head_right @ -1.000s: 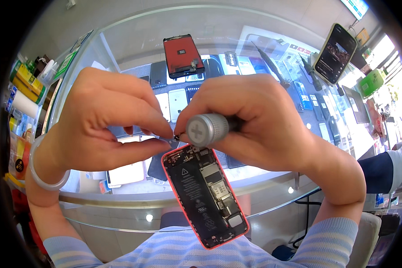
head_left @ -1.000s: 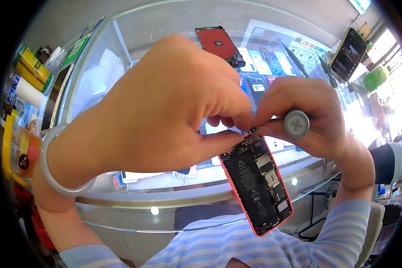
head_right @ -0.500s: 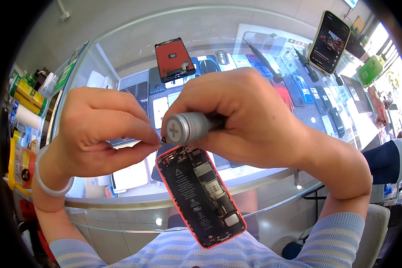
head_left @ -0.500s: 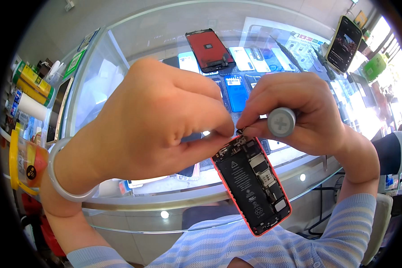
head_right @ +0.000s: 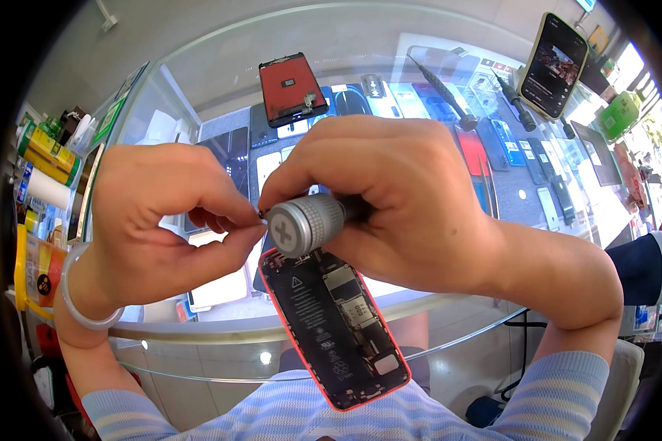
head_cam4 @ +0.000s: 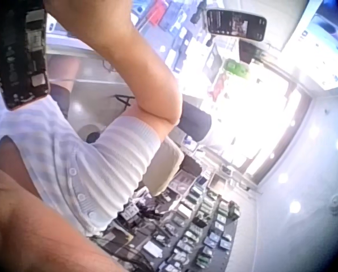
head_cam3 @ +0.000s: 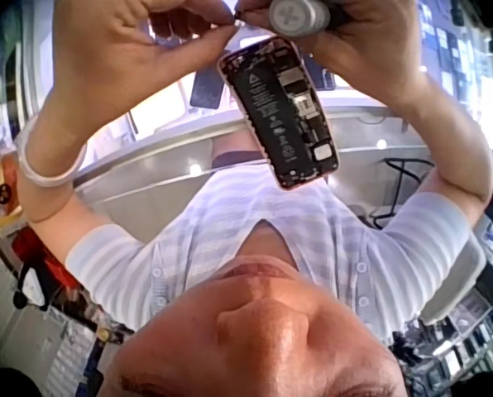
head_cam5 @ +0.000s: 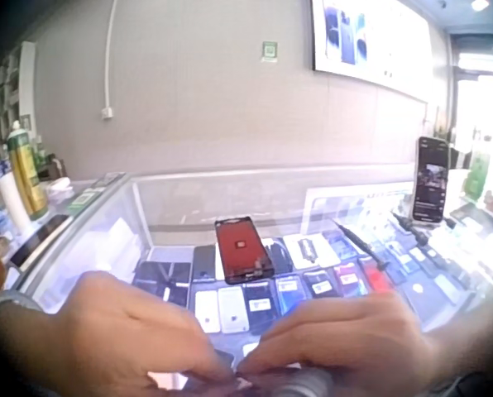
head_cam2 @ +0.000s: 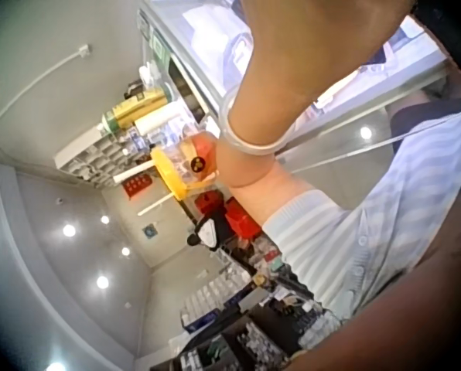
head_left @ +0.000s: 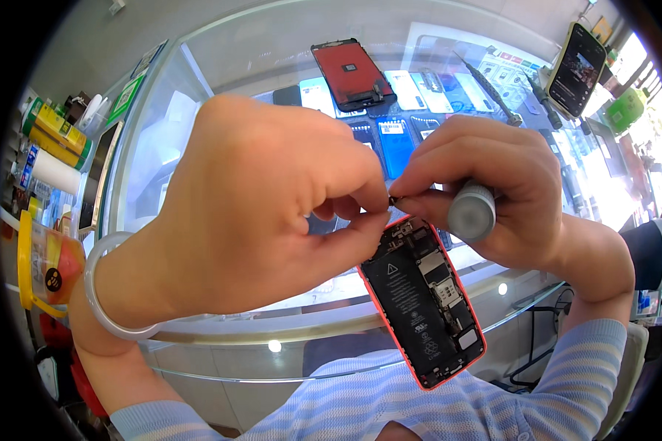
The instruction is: The person unscrews a component from the upper internal frame of a mobile phone using a precision screwdriver.
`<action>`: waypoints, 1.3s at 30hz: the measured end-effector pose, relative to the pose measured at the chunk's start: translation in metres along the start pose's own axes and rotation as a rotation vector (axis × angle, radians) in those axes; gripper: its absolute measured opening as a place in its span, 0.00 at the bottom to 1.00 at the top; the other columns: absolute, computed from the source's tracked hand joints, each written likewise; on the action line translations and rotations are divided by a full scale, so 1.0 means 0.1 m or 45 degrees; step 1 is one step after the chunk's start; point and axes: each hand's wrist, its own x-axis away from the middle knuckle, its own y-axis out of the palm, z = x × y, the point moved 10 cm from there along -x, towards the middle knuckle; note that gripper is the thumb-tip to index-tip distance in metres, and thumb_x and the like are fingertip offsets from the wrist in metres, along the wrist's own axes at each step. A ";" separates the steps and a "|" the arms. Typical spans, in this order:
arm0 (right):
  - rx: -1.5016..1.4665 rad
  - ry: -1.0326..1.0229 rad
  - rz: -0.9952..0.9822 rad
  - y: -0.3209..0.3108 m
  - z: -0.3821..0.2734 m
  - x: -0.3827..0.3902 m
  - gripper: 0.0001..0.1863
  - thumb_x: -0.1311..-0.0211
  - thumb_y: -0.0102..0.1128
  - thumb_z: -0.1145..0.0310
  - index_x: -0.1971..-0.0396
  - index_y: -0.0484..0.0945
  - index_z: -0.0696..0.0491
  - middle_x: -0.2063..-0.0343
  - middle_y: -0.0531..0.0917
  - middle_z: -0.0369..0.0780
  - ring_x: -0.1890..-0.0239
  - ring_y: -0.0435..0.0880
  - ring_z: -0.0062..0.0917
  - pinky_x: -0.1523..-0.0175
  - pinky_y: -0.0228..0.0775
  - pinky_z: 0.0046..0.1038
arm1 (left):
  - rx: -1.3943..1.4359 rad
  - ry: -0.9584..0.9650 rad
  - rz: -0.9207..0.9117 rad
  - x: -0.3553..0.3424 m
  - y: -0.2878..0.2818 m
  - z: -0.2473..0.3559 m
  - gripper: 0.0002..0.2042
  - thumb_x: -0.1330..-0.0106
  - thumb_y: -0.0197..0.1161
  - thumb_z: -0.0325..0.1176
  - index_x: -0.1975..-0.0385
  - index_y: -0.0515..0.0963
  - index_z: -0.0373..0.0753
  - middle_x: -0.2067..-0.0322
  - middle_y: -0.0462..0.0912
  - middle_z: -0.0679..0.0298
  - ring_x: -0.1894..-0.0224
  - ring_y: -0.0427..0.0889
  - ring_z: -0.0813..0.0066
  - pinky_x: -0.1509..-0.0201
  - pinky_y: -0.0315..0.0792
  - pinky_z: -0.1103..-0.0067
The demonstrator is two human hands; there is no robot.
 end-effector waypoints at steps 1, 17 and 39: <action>0.008 -0.003 0.003 0.01 0.00 0.00 0.09 0.52 0.73 0.77 0.68 0.84 0.57 0.72 0.84 0.44 0.72 0.83 0.31 0.70 0.72 0.27 | 0.038 -0.038 -0.006 0.01 0.01 -0.02 0.06 0.54 0.73 0.19 0.79 0.81 0.34 0.82 0.79 0.64 0.81 0.78 0.79 0.79 0.67 0.84; 0.067 -0.321 -0.267 0.35 -0.15 0.11 0.11 0.53 0.70 0.72 0.66 0.86 0.57 0.72 0.82 0.40 0.77 0.83 0.28 0.75 0.75 0.25 | 0.465 -0.650 -0.620 0.21 0.39 -0.54 0.05 0.47 0.68 0.25 0.71 0.86 0.32 0.79 0.85 0.63 0.77 0.83 0.81 0.74 0.73 0.85; 0.326 -0.491 -0.325 0.41 -0.31 0.12 0.14 0.56 0.65 0.71 0.66 0.86 0.60 0.71 0.82 0.41 0.78 0.82 0.25 0.78 0.73 0.23 | 0.510 -0.734 -0.480 0.26 0.43 -0.61 0.04 0.46 0.68 0.23 0.73 0.85 0.29 0.81 0.83 0.62 0.77 0.80 0.83 0.74 0.71 0.85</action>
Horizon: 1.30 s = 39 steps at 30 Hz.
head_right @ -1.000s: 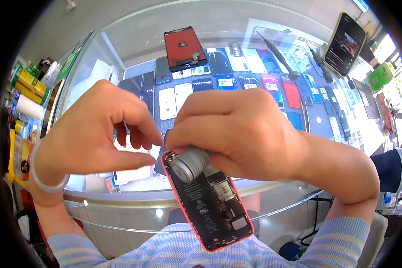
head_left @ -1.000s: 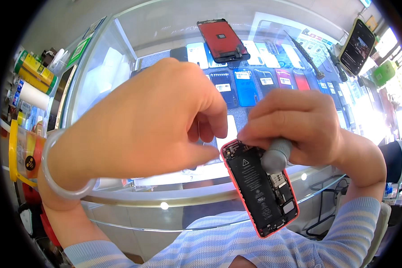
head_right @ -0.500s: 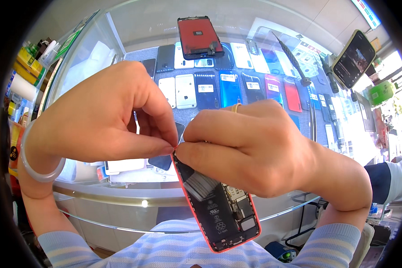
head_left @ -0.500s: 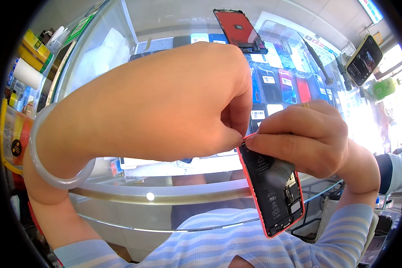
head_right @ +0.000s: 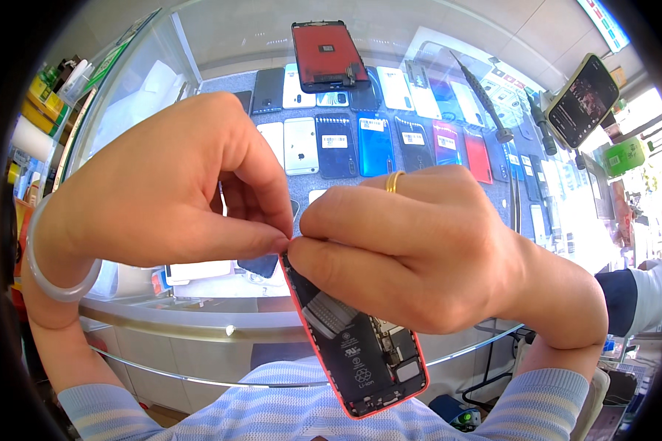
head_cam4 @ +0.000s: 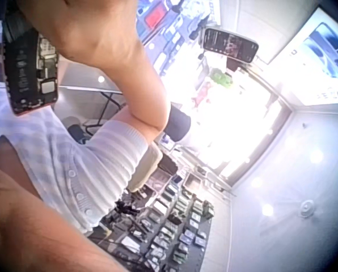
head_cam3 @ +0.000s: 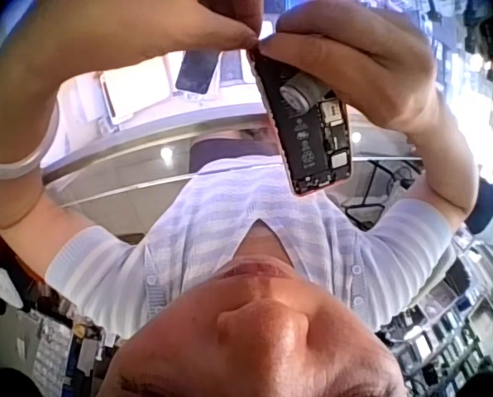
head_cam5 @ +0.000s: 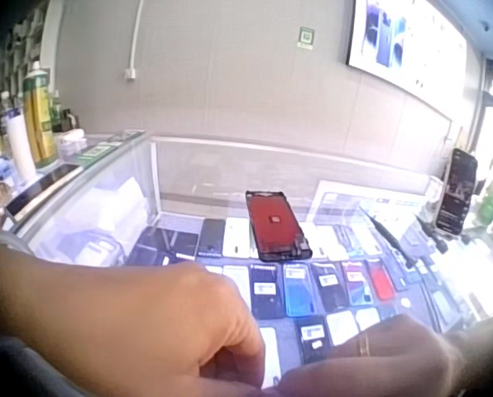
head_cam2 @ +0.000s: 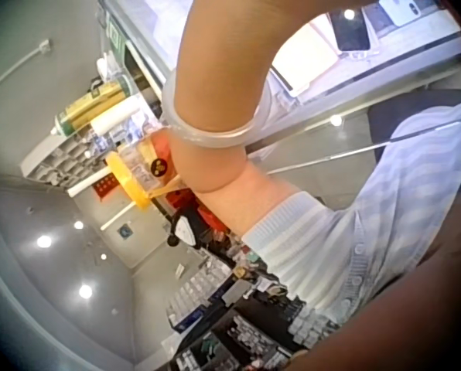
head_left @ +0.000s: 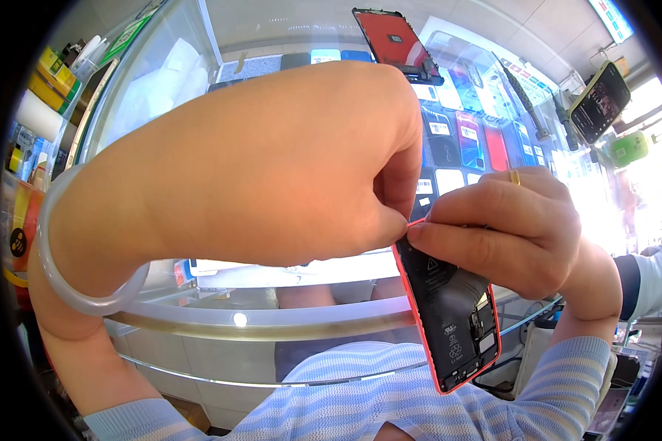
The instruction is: The person unscrews a component from the upper internal frame of a mobile phone using a precision screwdriver.
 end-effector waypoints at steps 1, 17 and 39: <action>0.005 -0.002 -0.011 0.00 0.00 0.00 0.14 0.56 0.65 0.71 0.66 0.86 0.60 0.70 0.82 0.41 0.78 0.82 0.25 0.78 0.73 0.23 | -0.003 0.001 -0.004 0.00 0.00 0.00 0.04 0.46 0.68 0.23 0.73 0.85 0.29 0.81 0.83 0.62 0.77 0.80 0.83 0.74 0.71 0.85; 0.014 -0.024 -0.015 0.02 -0.01 0.00 0.14 0.55 0.64 0.71 0.66 0.86 0.59 0.69 0.82 0.41 0.79 0.81 0.23 0.79 0.71 0.22 | -0.457 0.096 0.033 0.17 0.02 0.43 0.05 0.50 0.68 0.22 0.73 0.85 0.34 0.80 0.83 0.61 0.78 0.82 0.77 0.76 0.72 0.83; -0.032 -0.070 -0.013 0.01 0.01 0.03 0.13 0.55 0.64 0.72 0.68 0.83 0.62 0.69 0.83 0.44 0.81 0.80 0.25 0.80 0.70 0.23 | -0.974 -0.001 0.303 0.38 -0.01 0.49 0.12 0.49 0.73 0.36 0.83 0.77 0.38 0.86 0.73 0.61 0.81 0.76 0.58 0.80 0.64 0.68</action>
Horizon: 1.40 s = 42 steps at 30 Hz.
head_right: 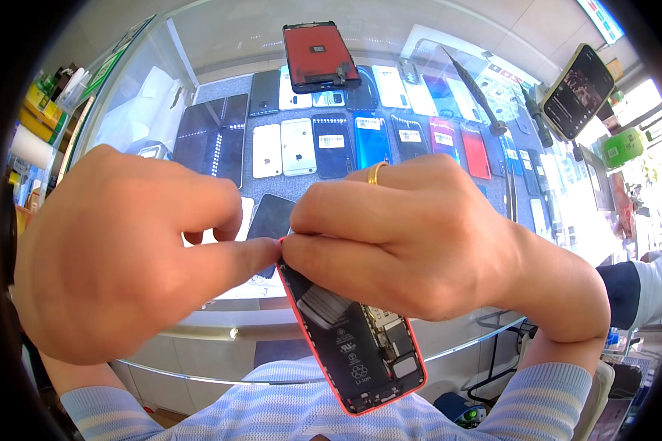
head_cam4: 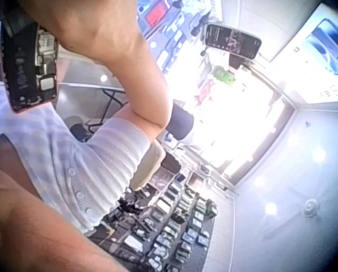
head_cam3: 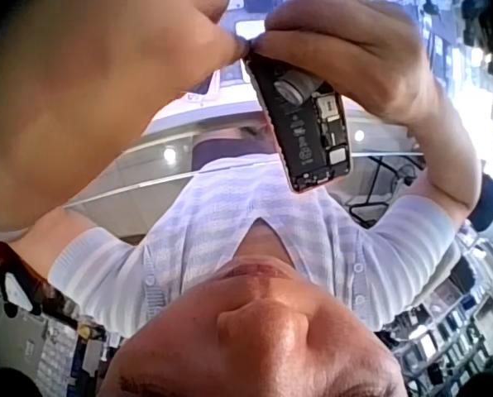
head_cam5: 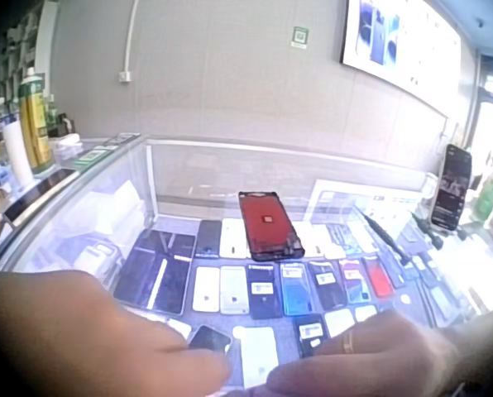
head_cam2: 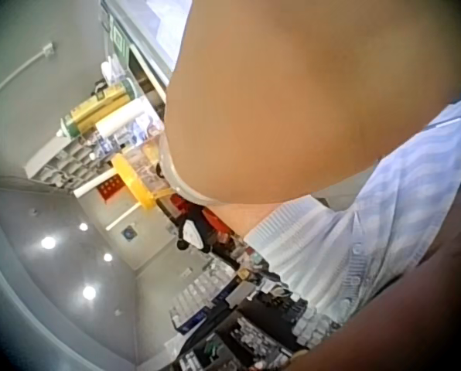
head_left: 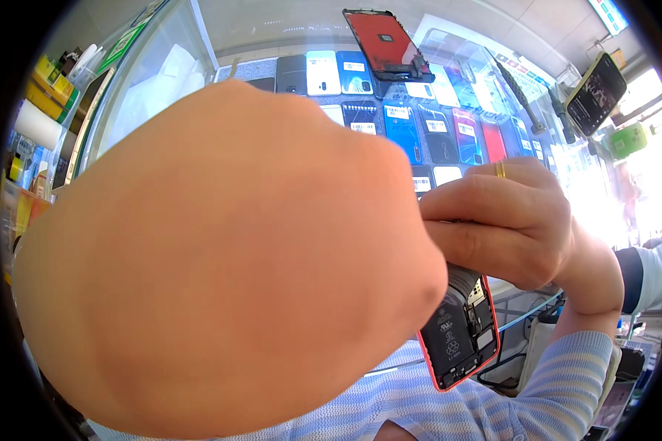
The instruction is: The person unscrews a component from the upper internal frame of a mobile phone using a precision screwdriver.
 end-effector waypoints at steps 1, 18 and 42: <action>-0.002 0.009 -0.005 0.01 0.00 0.00 0.13 0.55 0.64 0.72 0.68 0.83 0.62 0.69 0.83 0.44 0.81 0.80 0.25 0.80 0.71 0.23 | 0.005 -0.024 0.020 0.01 -0.01 -0.01 0.13 0.49 0.73 0.37 0.83 0.77 0.38 0.86 0.73 0.61 0.82 0.75 0.58 0.81 0.64 0.68; -0.155 0.171 0.022 0.01 0.11 0.02 0.11 0.51 0.68 0.72 0.67 0.86 0.59 0.69 0.82 0.43 0.77 0.84 0.28 0.74 0.76 0.24 | -0.179 0.165 0.073 0.07 -0.05 0.11 0.18 0.52 0.75 0.36 0.90 0.70 0.39 0.90 0.62 0.64 0.86 0.67 0.65 0.85 0.56 0.70; -0.193 0.195 0.039 -0.02 0.14 0.05 0.11 0.51 0.69 0.70 0.66 0.86 0.57 0.69 0.83 0.42 0.75 0.84 0.27 0.73 0.76 0.24 | -0.463 0.426 -0.220 0.20 0.07 0.21 0.09 0.50 0.71 0.33 0.68 0.87 0.48 0.87 0.63 0.70 0.84 0.69 0.75 0.86 0.56 0.73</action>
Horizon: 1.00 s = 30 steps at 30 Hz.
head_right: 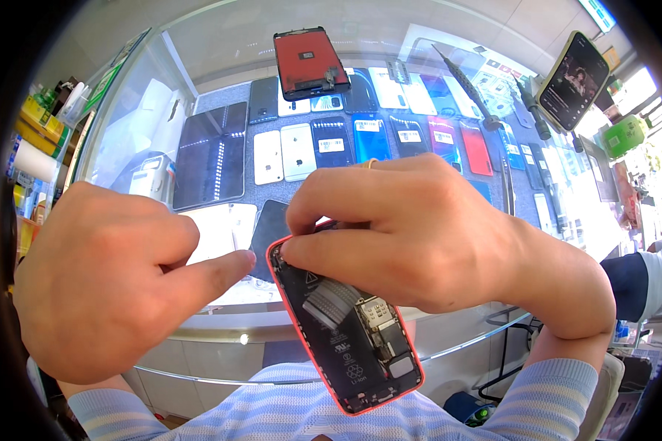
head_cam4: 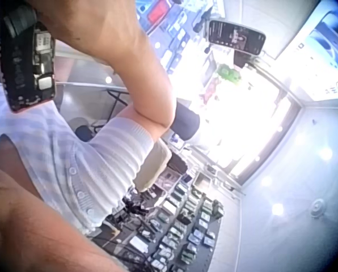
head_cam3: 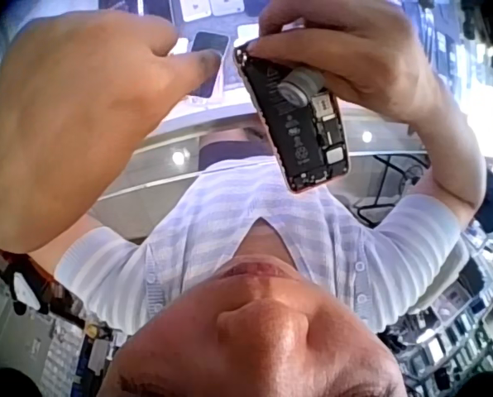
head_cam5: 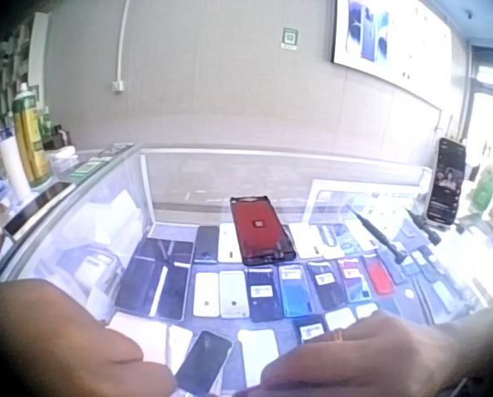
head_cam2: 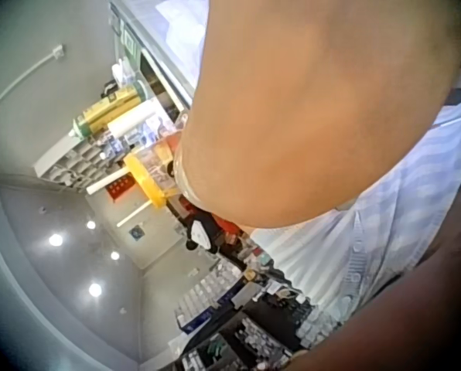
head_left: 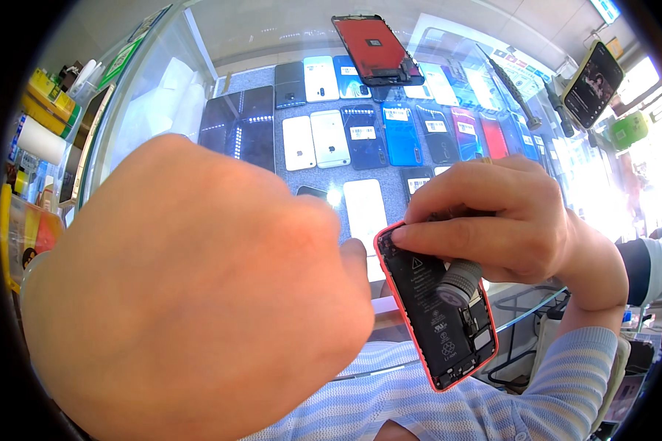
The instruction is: The person unscrews a component from the upper internal frame of a mobile phone using a precision screwdriver.
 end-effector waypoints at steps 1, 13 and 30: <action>0.000 -0.003 0.001 0.00 0.00 0.00 0.11 0.51 0.69 0.70 0.66 0.86 0.57 0.69 0.83 0.42 0.75 0.84 0.27 0.73 0.76 0.24 | -0.007 -0.008 0.001 0.00 0.00 0.00 0.09 0.49 0.71 0.33 0.67 0.87 0.48 0.87 0.63 0.70 0.84 0.69 0.75 0.86 0.56 0.73; -0.081 0.151 -0.034 -0.06 0.07 -0.01 0.11 0.50 0.70 0.73 0.65 0.86 0.58 0.67 0.83 0.43 0.74 0.84 0.26 0.72 0.75 0.23 | -0.039 -0.084 0.058 -0.01 0.01 -0.05 0.08 0.49 0.69 0.33 0.68 0.87 0.50 0.87 0.64 0.69 0.84 0.72 0.72 0.84 0.60 0.72; -0.418 0.692 0.272 -0.47 0.53 0.19 0.24 0.27 0.47 0.47 0.60 0.74 0.57 0.63 0.79 0.41 0.69 0.80 0.17 0.63 0.72 0.18 | 0.016 -0.013 -0.321 0.03 0.15 -0.13 0.18 0.56 0.70 0.31 0.61 0.86 0.45 0.84 0.72 0.68 0.80 0.78 0.68 0.80 0.67 0.70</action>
